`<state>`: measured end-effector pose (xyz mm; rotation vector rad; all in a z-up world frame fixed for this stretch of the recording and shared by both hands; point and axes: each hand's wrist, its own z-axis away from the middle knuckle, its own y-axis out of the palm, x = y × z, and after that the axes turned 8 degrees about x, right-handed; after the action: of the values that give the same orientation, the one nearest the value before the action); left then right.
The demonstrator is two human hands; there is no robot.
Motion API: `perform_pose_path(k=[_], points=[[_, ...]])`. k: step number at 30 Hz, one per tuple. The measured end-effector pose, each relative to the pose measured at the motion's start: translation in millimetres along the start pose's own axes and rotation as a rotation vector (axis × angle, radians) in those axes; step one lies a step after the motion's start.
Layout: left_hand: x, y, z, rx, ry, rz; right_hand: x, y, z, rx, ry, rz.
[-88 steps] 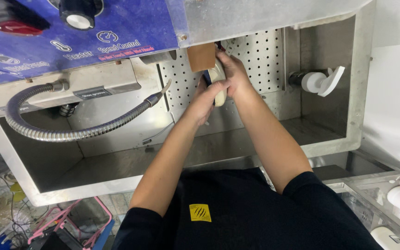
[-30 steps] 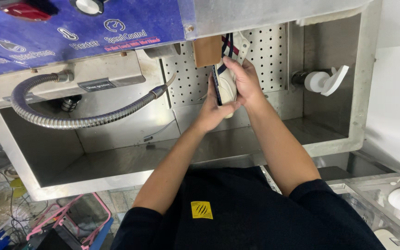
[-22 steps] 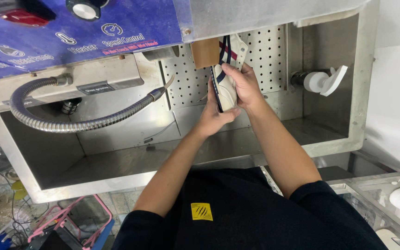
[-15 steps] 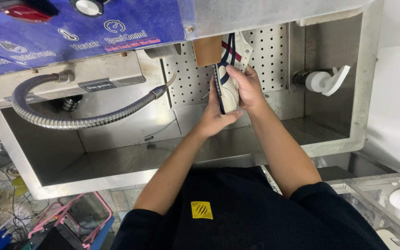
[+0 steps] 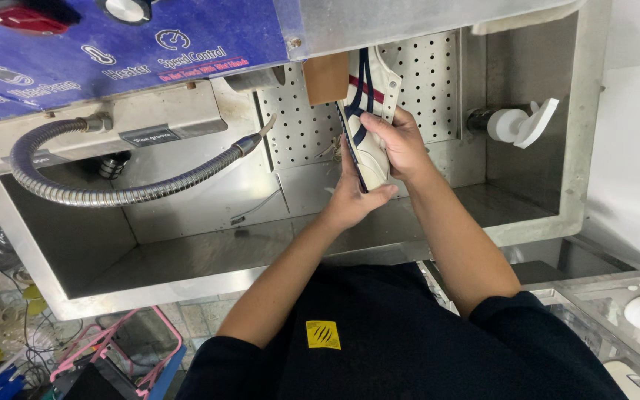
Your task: The person cleans a pair of white sneakers with blue and red stripes. They wipe the upper with a white cloth, use a machine brush on the sole and upper, rinse both shoes under a faucet, and place them on a metal drying rack.
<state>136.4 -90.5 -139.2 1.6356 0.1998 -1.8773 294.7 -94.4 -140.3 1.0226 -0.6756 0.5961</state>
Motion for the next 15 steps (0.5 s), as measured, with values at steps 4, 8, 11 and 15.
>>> perform_pose_path(k=[4, 8, 11, 15], points=[[0.9, 2.9, 1.8, 0.009, 0.105, -0.061, -2.0, -3.4, 5.3, -0.017, 0.012, 0.025], [2.3, 2.4, 8.5, 0.027, 0.139, -0.034, -12.2, -9.1, 11.0, 0.0, -0.02, 0.026], [3.1, 4.7, 13.2, 0.029, 0.126, -0.065, -17.2, -13.3, 16.6, 0.034, -0.043, 0.008], [-1.2, 5.9, 13.6, 0.054, 0.101, -0.058, -20.5, -18.2, 22.8, 0.017, -0.03, 0.01]])
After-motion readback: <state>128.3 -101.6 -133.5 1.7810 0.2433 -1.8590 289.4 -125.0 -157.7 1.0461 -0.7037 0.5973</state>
